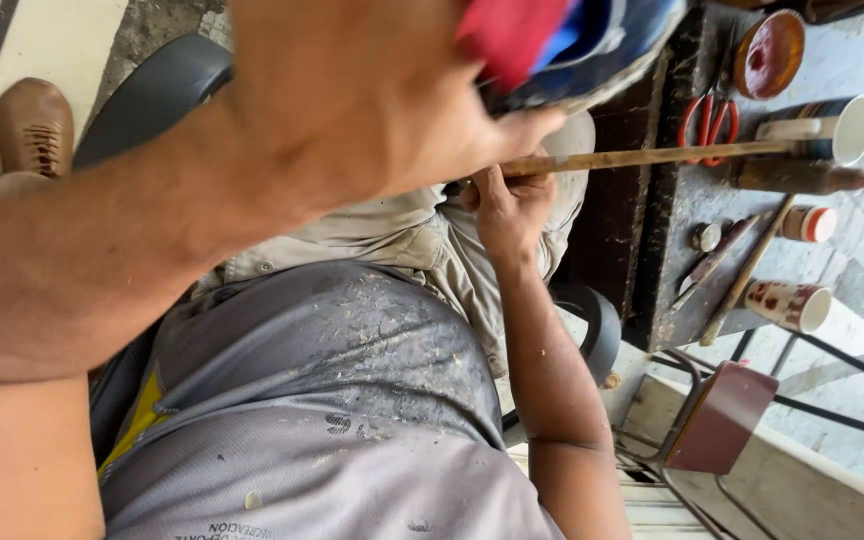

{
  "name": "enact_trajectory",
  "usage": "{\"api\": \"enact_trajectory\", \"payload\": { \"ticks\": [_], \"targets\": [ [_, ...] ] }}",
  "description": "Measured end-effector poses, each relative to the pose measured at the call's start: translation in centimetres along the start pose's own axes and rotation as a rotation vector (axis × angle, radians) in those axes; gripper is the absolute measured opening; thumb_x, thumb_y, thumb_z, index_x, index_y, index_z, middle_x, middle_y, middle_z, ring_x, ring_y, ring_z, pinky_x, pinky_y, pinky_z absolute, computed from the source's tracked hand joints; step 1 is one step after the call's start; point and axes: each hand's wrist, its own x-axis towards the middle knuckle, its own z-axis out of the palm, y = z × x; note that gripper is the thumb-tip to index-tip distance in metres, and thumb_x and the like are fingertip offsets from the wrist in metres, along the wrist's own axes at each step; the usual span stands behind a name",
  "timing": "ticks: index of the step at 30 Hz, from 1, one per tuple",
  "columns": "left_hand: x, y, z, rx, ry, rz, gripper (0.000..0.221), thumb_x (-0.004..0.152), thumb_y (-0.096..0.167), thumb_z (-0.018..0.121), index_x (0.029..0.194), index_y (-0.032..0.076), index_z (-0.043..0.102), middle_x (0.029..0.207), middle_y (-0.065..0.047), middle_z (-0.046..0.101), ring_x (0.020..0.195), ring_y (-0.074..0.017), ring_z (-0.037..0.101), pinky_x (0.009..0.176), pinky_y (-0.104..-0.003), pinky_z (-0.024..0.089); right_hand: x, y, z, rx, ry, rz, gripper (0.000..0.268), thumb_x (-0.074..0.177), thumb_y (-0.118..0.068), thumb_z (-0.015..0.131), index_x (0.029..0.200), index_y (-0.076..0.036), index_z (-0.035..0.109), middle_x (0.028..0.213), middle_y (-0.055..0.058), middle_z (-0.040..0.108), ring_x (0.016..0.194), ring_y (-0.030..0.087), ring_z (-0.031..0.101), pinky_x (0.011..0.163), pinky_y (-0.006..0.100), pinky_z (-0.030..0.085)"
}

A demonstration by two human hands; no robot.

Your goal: Applying adhesive to a sneaker and a sole using a brush for repair

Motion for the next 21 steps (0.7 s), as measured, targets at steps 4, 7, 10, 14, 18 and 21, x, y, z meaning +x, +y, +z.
{"api": "enact_trajectory", "payload": {
  "ticks": [4,7,10,14,18,21],
  "targets": [
    [-3.5,-0.7,-1.2,0.178,0.234,0.019,0.080,0.117,0.102,0.087,0.094,0.030,0.061,0.092,0.004,0.055,0.083,-0.0167,0.061,0.070,-0.033,0.053,-0.8,1.0,0.0,0.432,-0.010,0.262,0.024,0.094,-0.022,0.072,0.093,-0.003,0.056,0.056,0.017,0.062,0.040,0.020,0.057,0.037,0.030,0.046],
    [-5.9,-1.1,-1.5,0.126,0.207,-0.053,0.095,0.117,0.108,0.081,0.089,0.019,0.060,0.095,-0.006,0.056,0.092,-0.0300,0.064,0.079,-0.042,0.054,-0.3,-1.9,0.0,0.468,0.004,0.139,0.016,0.096,-0.012,0.070,0.093,-0.003,0.057,0.057,0.014,0.058,0.041,0.021,0.056,0.037,0.030,0.044],
    [-7.8,-1.5,-2.0,0.012,0.134,-0.127,0.113,0.110,0.108,0.085,0.111,-0.003,0.062,0.109,-0.020,0.054,0.111,-0.0436,0.063,0.099,-0.053,0.056,-0.3,-3.5,0.4,0.188,-0.011,-0.060,0.017,0.095,-0.010,0.073,0.094,-0.008,0.057,0.063,0.010,0.058,0.046,0.017,0.058,0.038,0.026,0.046],
    [-11.1,-2.1,2.3,0.174,-0.374,0.062,0.077,0.124,0.066,0.065,0.173,0.009,0.048,0.137,-0.003,0.073,0.154,-0.0264,0.059,0.137,-0.055,0.017,-1.1,-3.2,1.5,0.380,-0.132,0.090,0.011,0.097,-0.007,0.071,0.094,-0.007,0.061,0.065,0.007,0.063,0.049,0.016,0.063,0.040,0.026,0.051],
    [-8.3,-1.2,-1.9,0.163,0.155,-0.084,0.103,0.111,0.105,0.091,0.112,0.003,0.077,0.096,-0.012,0.069,0.107,-0.0414,0.070,0.102,-0.048,0.056,-0.6,-3.7,1.9,0.268,0.004,-0.013,0.019,0.096,-0.013,0.073,0.095,-0.007,0.055,0.063,0.011,0.061,0.046,0.018,0.061,0.039,0.028,0.053],
    [-6.5,-1.4,-2.9,-0.028,0.170,-0.129,0.109,0.109,0.096,0.082,0.115,-0.013,0.072,0.126,-0.033,0.052,0.120,-0.0515,0.059,0.104,-0.058,0.058,0.0,-4.2,1.5,0.018,-0.079,-0.055,0.016,0.093,-0.001,0.072,0.090,-0.006,0.058,0.062,0.011,0.061,0.045,0.016,0.058,0.037,0.027,0.049]
  ]
}}
